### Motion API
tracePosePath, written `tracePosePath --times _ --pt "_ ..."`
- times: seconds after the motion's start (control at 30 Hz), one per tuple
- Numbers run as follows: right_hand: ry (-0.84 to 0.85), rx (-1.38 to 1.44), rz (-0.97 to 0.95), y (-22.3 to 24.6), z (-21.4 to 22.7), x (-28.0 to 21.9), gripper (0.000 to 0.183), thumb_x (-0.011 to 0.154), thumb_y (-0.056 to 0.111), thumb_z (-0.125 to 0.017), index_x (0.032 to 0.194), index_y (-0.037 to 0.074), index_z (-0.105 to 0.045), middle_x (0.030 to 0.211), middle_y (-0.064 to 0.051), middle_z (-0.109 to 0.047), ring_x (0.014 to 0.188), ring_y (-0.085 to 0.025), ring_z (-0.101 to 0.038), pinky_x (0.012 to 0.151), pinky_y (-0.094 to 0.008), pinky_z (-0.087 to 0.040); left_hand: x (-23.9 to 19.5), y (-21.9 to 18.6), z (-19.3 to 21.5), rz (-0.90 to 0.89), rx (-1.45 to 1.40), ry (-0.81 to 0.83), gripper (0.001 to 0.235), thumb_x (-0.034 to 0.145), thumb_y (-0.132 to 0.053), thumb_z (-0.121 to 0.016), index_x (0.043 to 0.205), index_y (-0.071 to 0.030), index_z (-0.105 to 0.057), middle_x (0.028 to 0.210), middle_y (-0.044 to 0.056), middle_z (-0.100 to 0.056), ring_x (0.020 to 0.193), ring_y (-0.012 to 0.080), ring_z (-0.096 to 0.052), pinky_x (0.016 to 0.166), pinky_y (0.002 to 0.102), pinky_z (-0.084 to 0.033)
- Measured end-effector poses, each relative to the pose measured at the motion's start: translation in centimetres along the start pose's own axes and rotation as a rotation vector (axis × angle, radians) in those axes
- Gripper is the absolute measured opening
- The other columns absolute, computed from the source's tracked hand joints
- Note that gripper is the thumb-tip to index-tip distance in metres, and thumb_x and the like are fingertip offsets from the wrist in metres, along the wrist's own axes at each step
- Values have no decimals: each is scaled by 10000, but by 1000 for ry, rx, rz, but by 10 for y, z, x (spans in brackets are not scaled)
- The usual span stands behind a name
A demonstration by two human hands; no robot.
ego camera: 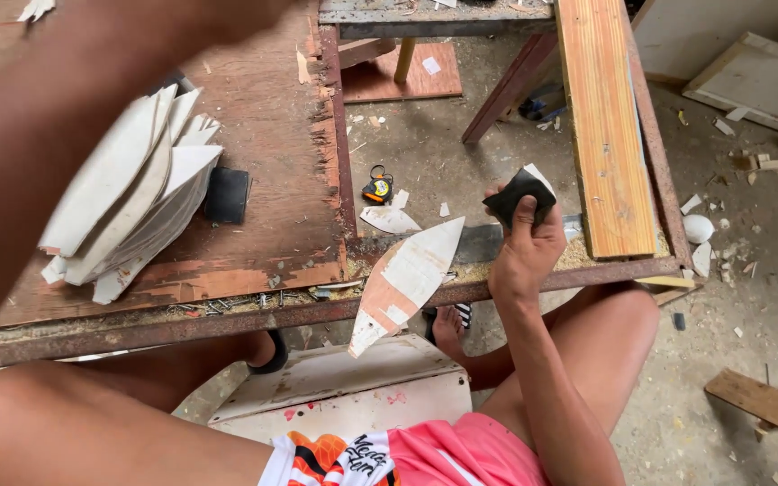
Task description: The person is manually sanding the edges of small white leaf-shaped components and then sanding a bamboo pole using a piece of sandpaper.
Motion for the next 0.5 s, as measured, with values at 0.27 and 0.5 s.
tracePosePath --times 0.27,0.5 --pt "55 -118 117 47 -22 -9 184 1043 208 -637 1038 26 -610 827 -166 -696 661 -222 -696 501 -269 -541 -71 -58 -87 -25 -94 279 444 1121 -523 -336 1277 -123 -447 799 123 -631 644 318 -662 579 466 -598" --pt "296 -63 102 89 -49 -18 250 1110 155 -414 1273 39 -565 1055 -124 -646 860 -147 -602 753 -289 -517 -130 -62 -131 -55 46 408 424 1044 -579 -314 1290 -255 -432 878 183 -711 882 453 -758 824 548 -596"
Point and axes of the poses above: each hand's wrist, its own x-axis towards the middle knuckle, its own z-axis out of the back of the hand, y = z × x, the point moved 9 cm from there along x, towards the middle knuckle
